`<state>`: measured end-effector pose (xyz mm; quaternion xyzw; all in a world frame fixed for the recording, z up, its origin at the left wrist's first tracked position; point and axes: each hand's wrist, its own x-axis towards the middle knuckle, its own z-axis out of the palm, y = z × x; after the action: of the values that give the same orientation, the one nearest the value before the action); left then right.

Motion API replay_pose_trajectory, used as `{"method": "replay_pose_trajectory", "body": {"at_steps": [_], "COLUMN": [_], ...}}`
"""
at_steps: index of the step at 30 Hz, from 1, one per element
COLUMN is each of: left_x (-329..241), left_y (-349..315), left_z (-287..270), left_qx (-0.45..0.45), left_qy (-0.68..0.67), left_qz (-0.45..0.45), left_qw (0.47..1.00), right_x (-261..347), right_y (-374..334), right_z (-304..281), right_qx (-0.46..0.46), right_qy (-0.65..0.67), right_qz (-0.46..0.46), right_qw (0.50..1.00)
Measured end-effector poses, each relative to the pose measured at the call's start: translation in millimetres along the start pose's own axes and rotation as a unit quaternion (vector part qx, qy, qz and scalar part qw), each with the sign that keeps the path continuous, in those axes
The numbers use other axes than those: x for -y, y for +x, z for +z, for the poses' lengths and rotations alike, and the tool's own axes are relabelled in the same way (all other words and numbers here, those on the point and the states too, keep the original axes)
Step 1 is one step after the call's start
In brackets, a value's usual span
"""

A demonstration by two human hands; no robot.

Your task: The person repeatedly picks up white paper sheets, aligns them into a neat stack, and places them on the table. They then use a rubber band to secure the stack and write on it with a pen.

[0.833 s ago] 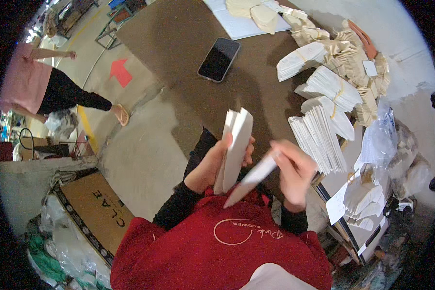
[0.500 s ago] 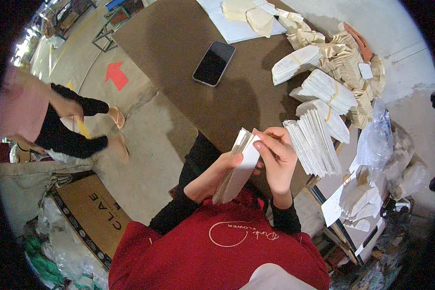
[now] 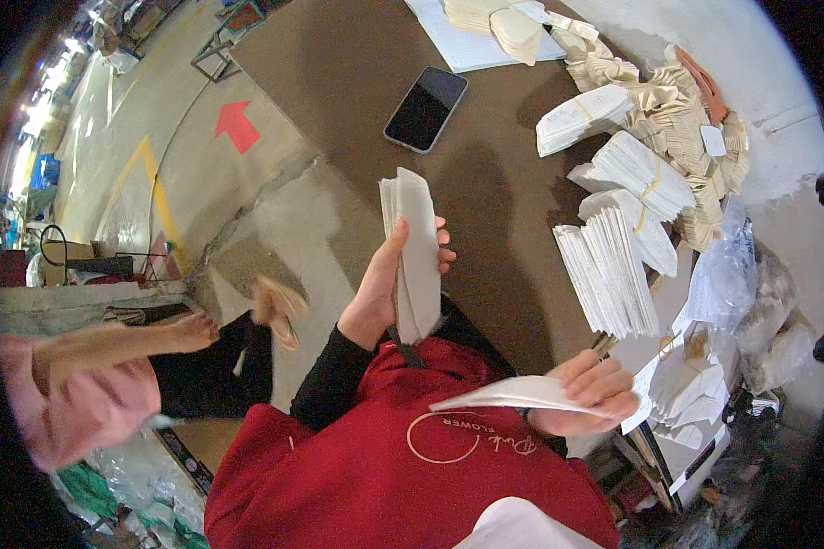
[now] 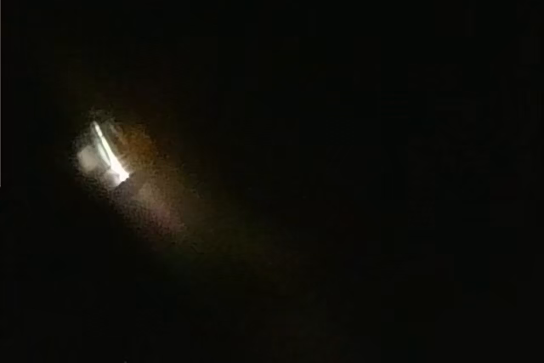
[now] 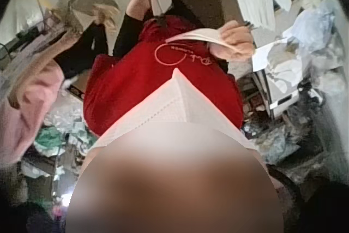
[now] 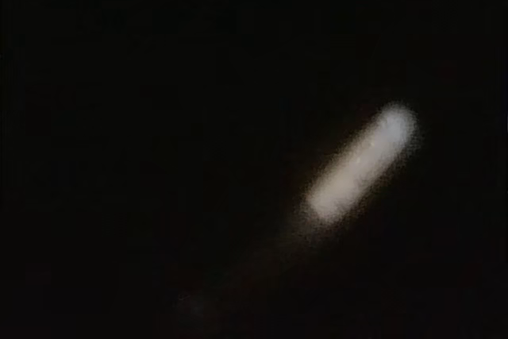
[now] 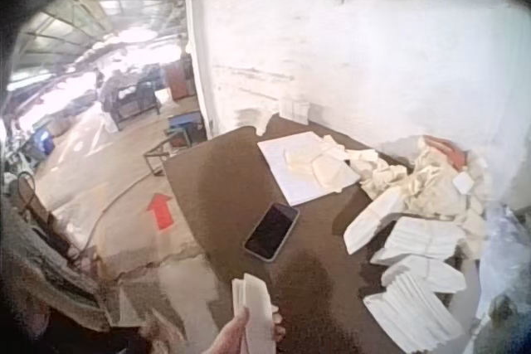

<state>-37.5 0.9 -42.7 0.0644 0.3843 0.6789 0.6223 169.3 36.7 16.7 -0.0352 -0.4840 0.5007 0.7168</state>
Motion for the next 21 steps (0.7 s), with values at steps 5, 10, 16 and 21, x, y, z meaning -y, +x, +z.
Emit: {"method": "replay_pose_trajectory", "body": {"at_steps": [5, 10, 16, 21], "left_x": [5, 14, 17, 23], "left_y": [-21, -34, -30, -32], "left_z": [18, 35, 35, 39], "left_qx": [0.196, 0.162, 0.195, 0.208], "left_qy": [0.075, 0.097, 0.158, 0.169], "left_qz": [-0.078, -0.134, -0.154, -0.134], "left_qw": [0.975, 0.973, 0.956, 0.954], "right_x": [-11, -35, -38, -42], "right_y": [25, 20, 6, -5], "right_z": [-8, -9, 9, 10], "right_qx": [0.079, 0.105, 0.052, -0.014], "right_qy": [-0.177, -0.245, -0.298, -0.302], "right_qz": [0.287, 0.293, 0.227, 0.223], "right_qw": [0.938, 0.918, 0.926, 0.927]}}
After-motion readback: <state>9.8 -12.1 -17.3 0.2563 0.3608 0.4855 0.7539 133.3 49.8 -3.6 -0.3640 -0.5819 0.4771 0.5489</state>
